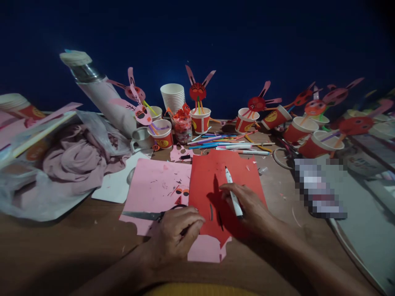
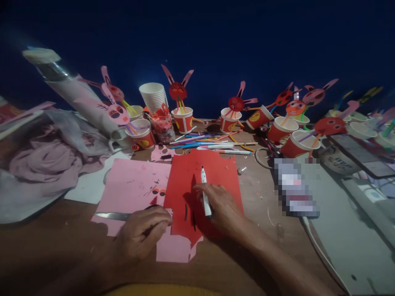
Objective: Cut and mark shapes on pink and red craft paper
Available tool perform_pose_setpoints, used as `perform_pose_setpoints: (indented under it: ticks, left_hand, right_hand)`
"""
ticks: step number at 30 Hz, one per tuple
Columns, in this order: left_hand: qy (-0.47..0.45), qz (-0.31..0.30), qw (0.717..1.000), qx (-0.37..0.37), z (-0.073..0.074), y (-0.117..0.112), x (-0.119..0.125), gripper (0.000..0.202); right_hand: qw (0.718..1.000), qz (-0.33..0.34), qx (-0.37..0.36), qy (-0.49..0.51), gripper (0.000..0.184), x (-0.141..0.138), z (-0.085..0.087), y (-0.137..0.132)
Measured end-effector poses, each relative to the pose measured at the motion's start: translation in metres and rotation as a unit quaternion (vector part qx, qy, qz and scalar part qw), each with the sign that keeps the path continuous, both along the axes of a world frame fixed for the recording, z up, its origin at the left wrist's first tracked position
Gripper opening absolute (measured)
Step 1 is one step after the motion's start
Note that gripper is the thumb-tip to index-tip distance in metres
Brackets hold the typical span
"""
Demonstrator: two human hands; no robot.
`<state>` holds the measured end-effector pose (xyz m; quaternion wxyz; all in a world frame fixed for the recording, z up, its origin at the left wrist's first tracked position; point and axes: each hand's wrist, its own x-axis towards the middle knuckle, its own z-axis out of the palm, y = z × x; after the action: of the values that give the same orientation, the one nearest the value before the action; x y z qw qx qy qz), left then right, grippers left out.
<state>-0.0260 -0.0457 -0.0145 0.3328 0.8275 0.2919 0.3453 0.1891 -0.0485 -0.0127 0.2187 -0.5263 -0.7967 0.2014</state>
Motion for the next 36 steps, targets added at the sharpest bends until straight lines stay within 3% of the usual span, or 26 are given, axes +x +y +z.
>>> perform_pose_setpoints:
  ticks: [8,13,16,20,28,36]
  left_hand:
    - [0.018,0.023,0.999,0.024,0.000,-0.003,0.000,0.021]
    - [0.018,0.041,0.998,0.035,-0.005,-0.002,-0.002,0.015]
    - [0.019,0.034,0.999,0.031,-0.005,-0.001,-0.001,0.015]
    - [0.037,0.034,0.998,0.025,-0.004,-0.001,0.001,0.016]
    - [0.005,0.045,0.998,0.038,0.003,-0.004,0.001,0.015]
    - [-0.024,0.046,0.998,-0.032,0.020,0.003,0.001,0.018]
  right_hand:
    - [0.989,0.129,0.023,-0.067,0.055,0.002,0.003,-0.002]
    - [0.960,0.225,0.085,-0.144,0.039,0.010,0.006,-0.002]
    - [0.957,0.226,0.103,-0.153,0.031,0.014,0.006,-0.002]
    - [0.956,0.233,0.095,-0.151,0.036,0.014,0.007,-0.002]
    - [0.979,0.196,0.019,-0.053,0.051,0.015,0.003,0.000]
    - [0.977,0.208,-0.036,0.014,0.056,0.013,0.002,0.001]
